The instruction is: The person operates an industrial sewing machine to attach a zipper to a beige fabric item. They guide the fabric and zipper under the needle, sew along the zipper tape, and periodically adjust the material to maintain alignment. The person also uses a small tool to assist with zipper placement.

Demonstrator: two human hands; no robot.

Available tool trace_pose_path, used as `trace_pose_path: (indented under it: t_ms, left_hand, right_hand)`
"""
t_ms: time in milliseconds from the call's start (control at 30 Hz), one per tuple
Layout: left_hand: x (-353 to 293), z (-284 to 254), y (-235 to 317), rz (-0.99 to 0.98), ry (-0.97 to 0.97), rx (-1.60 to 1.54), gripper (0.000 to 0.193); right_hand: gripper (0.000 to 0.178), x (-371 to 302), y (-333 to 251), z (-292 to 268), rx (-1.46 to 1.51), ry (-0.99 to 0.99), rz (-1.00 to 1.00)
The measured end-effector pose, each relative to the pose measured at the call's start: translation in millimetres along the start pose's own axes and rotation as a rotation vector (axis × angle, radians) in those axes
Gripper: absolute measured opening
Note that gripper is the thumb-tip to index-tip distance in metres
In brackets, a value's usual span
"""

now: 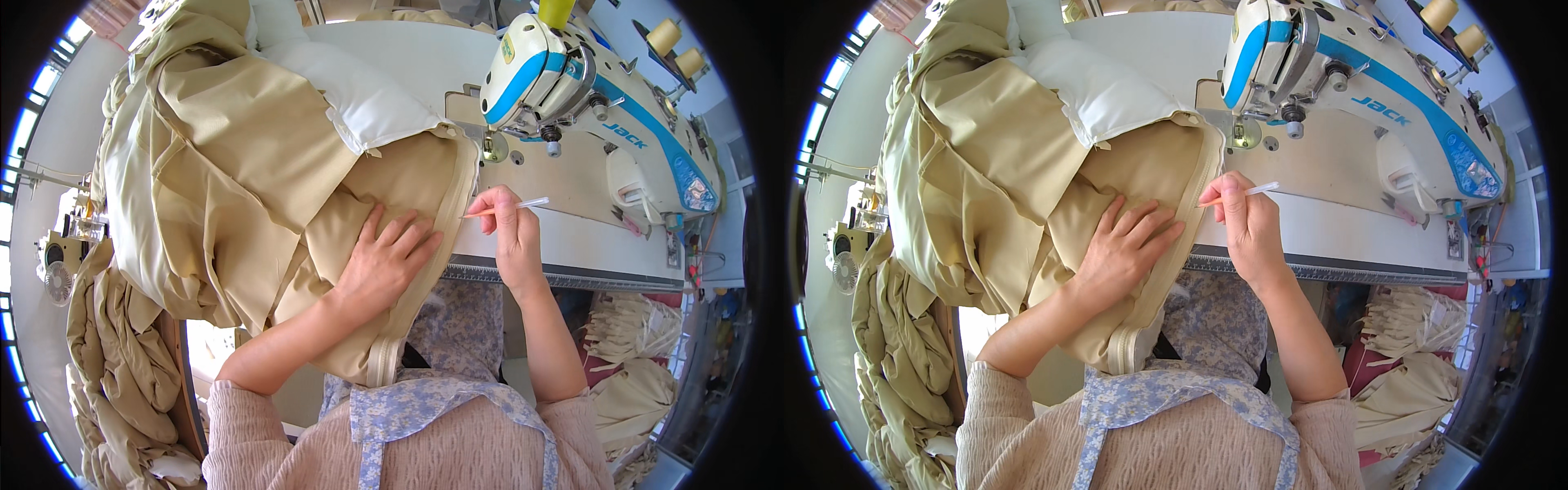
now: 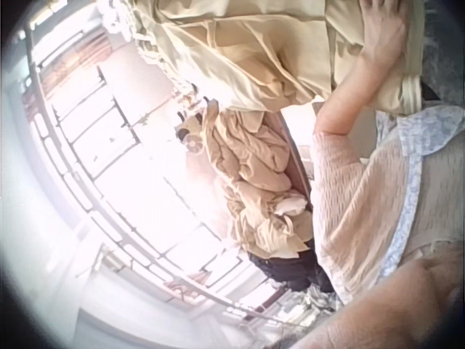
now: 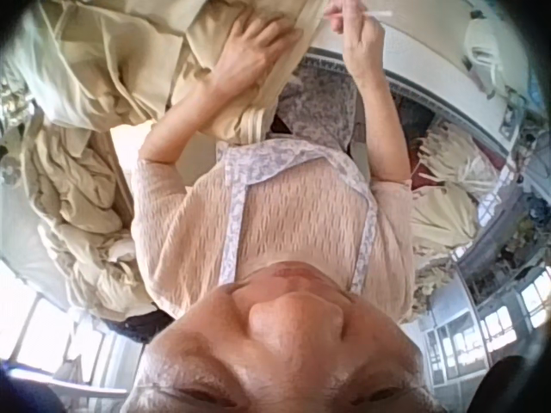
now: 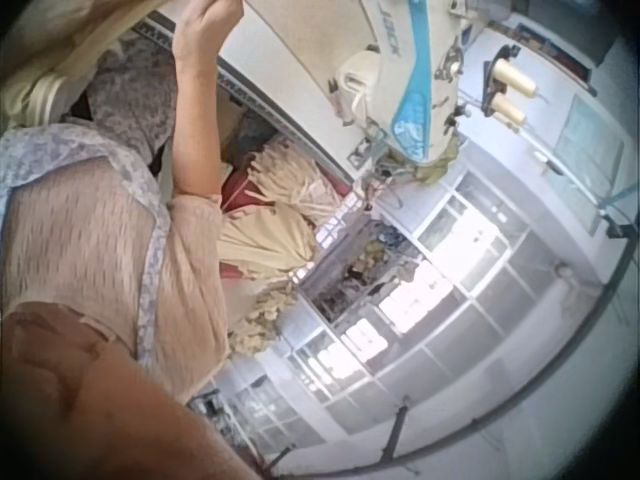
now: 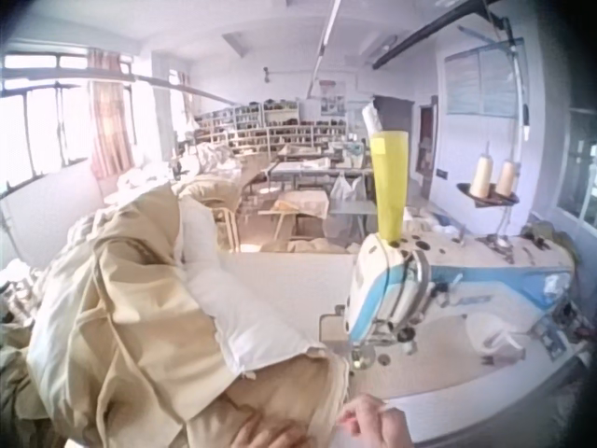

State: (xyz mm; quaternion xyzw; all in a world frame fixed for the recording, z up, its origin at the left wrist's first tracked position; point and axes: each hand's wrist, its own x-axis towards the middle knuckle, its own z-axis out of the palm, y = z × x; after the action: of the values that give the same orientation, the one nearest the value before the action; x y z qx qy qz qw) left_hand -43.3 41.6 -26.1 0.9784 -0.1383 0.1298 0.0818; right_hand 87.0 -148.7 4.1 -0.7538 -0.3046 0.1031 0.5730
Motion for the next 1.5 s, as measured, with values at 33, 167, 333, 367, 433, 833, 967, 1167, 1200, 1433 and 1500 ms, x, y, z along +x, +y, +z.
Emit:
trace_pose_path:
  t_ms: [33, 167, 333, 367, 433, 833, 967, 1167, 1200, 1433, 1500]
  left_hand:
    - [0, 0, 0, -0.002, -0.007, 0.002, 0.055]
    - [1, -1, 1, -0.012, -0.018, -0.008, 0.055]
    - [1, -2, 1, -0.025, -0.008, -0.030, 0.056]
    - [1, -2, 1, -0.028, -0.007, -0.034, 0.057]
    - [1, -2, 0, -0.030, -0.007, -0.038, 0.057]
    - [1, 1, -1, -0.003, -0.006, -0.054, 0.060]
    - [0, 1, -1, -0.002, -0.002, -0.064, 0.060]
    - [-2, 0, -5, -0.045, 0.101, -0.191, 0.047]
    - [0, -1, -6, -0.067, 0.138, -0.228, 0.043]
    - [47, -35, -37, -0.738, 0.292, -0.859, 0.039]
    - [67, -43, -59, -0.911, 0.294, -0.748, 0.047]
  right_hand:
    - [0.038, -1, 4, 5, 0.072, -0.020, 0.035]
    - [0.031, -2, 20, 23, 0.116, 0.001, 0.032]
    - [0.025, 0, 32, 33, -0.028, 0.002, 0.002]
    - [0.024, 1, 31, 33, -0.038, -0.001, 0.013]
    - [0.024, 1, 33, 34, -0.063, -0.015, 0.028]
    - [0.021, 2, 37, 38, -0.149, -0.030, -0.033]
    - [0.021, 1, 29, 28, -0.155, -0.022, -0.115]
    - [0.026, -20, 12, -7, -0.454, -0.119, -0.269]
    - [0.032, -24, 12, -9, -0.615, -0.157, -0.372]
    - [0.035, -9, 36, 18, -0.858, -0.095, -0.594]
    - [0.023, -4, 35, 28, -0.760, -0.073, -0.676]
